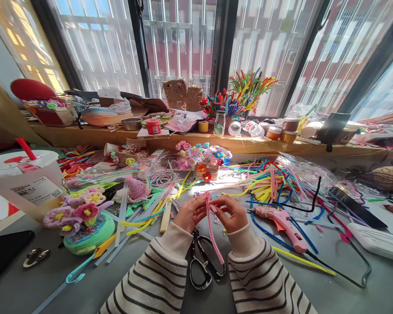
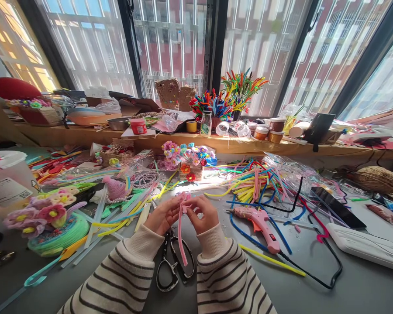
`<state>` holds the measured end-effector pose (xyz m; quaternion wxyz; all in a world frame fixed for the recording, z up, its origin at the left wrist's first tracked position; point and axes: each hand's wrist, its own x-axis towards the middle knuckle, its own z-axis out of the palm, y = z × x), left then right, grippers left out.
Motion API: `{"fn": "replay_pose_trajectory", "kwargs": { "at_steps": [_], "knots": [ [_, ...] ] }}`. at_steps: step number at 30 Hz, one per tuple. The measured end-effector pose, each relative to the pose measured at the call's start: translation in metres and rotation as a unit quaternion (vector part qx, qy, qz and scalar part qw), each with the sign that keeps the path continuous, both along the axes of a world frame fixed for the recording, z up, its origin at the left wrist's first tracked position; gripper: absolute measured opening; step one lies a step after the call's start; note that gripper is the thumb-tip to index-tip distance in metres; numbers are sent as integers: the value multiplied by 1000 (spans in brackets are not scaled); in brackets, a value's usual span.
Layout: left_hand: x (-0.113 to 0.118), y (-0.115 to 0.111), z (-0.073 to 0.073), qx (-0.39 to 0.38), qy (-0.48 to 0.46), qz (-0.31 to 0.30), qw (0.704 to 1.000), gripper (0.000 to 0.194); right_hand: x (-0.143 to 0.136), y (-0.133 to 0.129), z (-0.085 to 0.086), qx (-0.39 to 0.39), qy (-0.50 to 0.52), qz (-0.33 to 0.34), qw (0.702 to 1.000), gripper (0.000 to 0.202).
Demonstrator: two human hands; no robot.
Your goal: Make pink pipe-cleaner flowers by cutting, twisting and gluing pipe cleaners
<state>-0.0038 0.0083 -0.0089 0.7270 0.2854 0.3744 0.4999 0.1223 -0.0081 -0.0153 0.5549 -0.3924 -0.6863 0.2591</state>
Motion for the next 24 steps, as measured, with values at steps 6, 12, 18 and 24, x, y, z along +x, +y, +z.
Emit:
{"fn": "replay_pose_trajectory", "kwargs": {
  "at_steps": [6, 12, 18, 24],
  "knots": [
    [1, 0, -1, -15, 1, -12, 1000, 17, -4, 0, -1, 20, 26, -9, 999, 11],
    [3, -1, -1, -6, 2, -11, 1000, 12, -5, 2, -4, 29, 67, -11, 997, 10],
    [0, -1, 2, 1, -48, -30, 998, 14, -3, -1, 1, -40, 136, 28, 989, 12],
    [0, -1, 2, 15, -34, -12, 999, 18, -3, -2, 2, -89, 164, 58, 981, 11]
  ]
}}
